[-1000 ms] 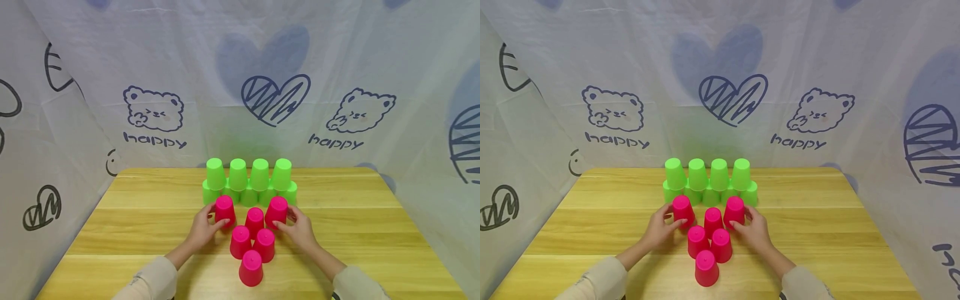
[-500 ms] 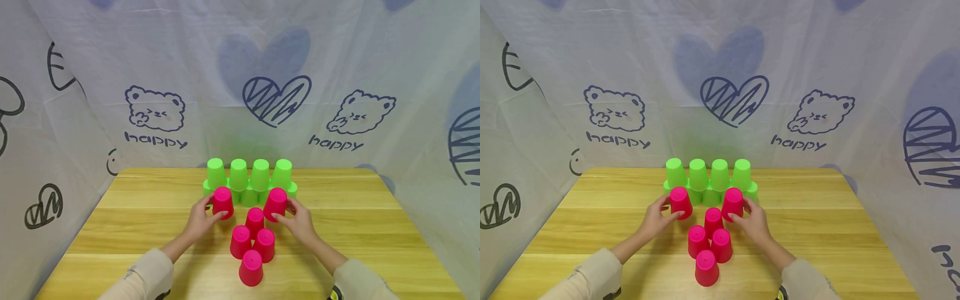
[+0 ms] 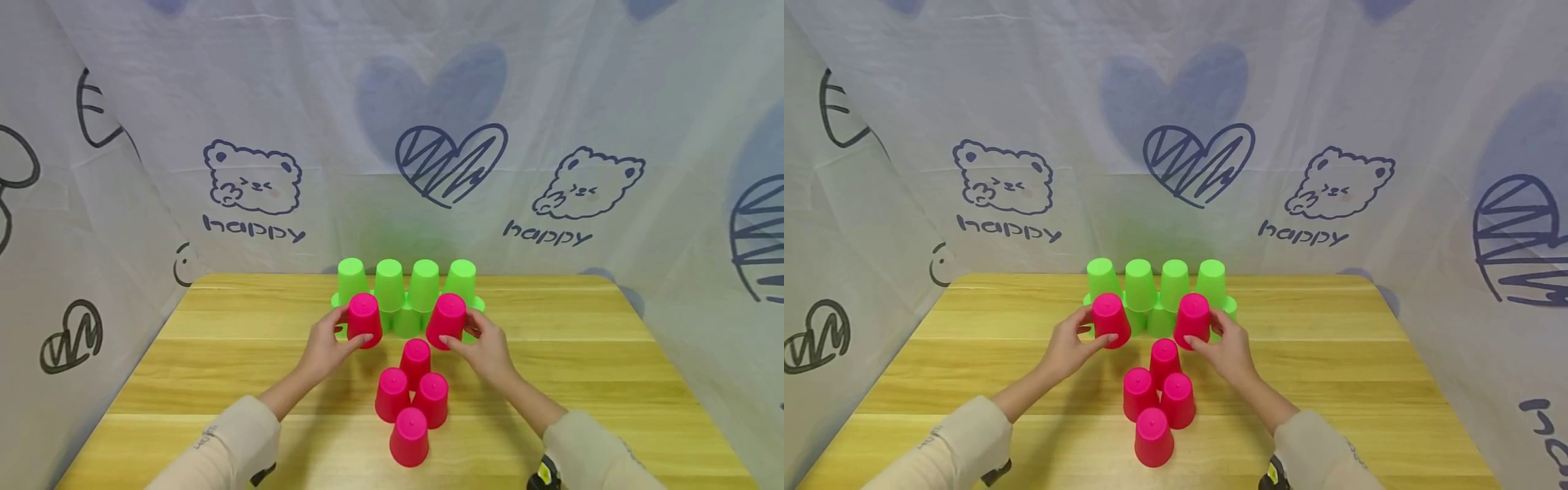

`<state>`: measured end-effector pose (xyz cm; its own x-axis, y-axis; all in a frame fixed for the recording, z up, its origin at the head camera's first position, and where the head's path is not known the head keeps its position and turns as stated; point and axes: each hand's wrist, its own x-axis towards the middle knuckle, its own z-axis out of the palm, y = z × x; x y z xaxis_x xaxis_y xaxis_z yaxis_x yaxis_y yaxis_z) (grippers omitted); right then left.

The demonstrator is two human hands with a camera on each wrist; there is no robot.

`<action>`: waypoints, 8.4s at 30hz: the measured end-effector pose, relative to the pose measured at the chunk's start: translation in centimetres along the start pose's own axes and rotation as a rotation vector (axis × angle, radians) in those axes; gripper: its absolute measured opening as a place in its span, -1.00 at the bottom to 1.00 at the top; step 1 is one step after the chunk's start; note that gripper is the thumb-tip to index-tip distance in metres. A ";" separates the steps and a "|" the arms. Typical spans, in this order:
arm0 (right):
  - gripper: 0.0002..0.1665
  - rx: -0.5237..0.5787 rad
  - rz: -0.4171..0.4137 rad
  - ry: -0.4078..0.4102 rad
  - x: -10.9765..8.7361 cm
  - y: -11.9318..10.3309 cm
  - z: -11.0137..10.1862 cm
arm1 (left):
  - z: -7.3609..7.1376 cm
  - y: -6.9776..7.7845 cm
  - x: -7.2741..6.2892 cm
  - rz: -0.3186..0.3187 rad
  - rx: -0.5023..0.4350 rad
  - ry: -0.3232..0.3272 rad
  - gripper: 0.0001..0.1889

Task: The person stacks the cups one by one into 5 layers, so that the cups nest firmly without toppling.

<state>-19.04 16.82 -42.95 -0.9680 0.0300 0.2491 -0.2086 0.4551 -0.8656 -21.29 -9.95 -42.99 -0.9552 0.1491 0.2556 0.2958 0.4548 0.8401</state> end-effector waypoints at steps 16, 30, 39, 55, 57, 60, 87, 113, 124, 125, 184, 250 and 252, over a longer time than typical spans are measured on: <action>-0.37 0.015 -0.048 -0.002 1.6 -2.7 -0.2 | -1.3 2.2 1.4 0.053 0.059 0.004 -0.43; -0.40 0.059 -0.139 0.046 3.8 -5.5 0.2 | -2.3 4.5 3.5 0.105 0.060 0.036 -0.43; -0.37 0.059 -0.161 0.079 5.5 -6.8 0.7 | -3.0 5.4 5.0 0.101 0.050 0.053 -0.43; -0.39 0.063 -0.117 0.134 7.8 -6.8 2.3 | -3.3 5.6 7.1 -0.007 0.044 0.044 -0.40; -0.38 0.053 -0.109 0.143 8.2 -6.7 2.5 | -3.2 5.7 7.4 -0.018 0.041 0.046 -0.39; -0.37 0.031 -0.094 0.150 8.5 -6.7 2.8 | -3.1 5.8 7.8 -0.034 0.043 0.053 -0.39; -0.45 -0.008 -0.058 0.110 9.8 -6.7 3.9 | -2.0 5.5 9.1 -0.104 0.001 0.070 -0.41; -0.32 -0.014 -0.009 0.077 9.7 -7.2 3.5 | -1.6 5.2 9.0 -0.080 0.017 0.077 -0.31; -0.21 -0.003 -0.034 0.067 8.8 -7.7 1.8 | -2.7 4.8 8.4 -0.076 0.053 0.137 -0.23; -0.21 0.000 -0.041 0.071 8.6 -7.6 1.6 | -2.8 4.8 8.3 -0.066 0.047 0.153 -0.23; -0.43 0.081 -0.098 -0.068 -1.7 -0.6 -0.9 | -0.7 -1.1 -1.8 -0.065 -0.142 0.009 -0.45; -0.34 0.158 -0.015 -0.392 -6.8 5.9 2.1 | 5.7 -3.8 -7.1 -0.072 -0.192 -0.233 -0.47; -0.35 0.166 -0.001 -0.394 -6.8 6.0 2.3 | 5.9 -3.9 -7.1 -0.061 -0.191 -0.235 -0.47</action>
<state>-13.98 17.33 -50.82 -0.9404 -0.3270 0.0932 -0.1982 0.3047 -0.9316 -15.60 -7.59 -50.88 -0.9363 0.3356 0.1033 0.2098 0.2989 0.9309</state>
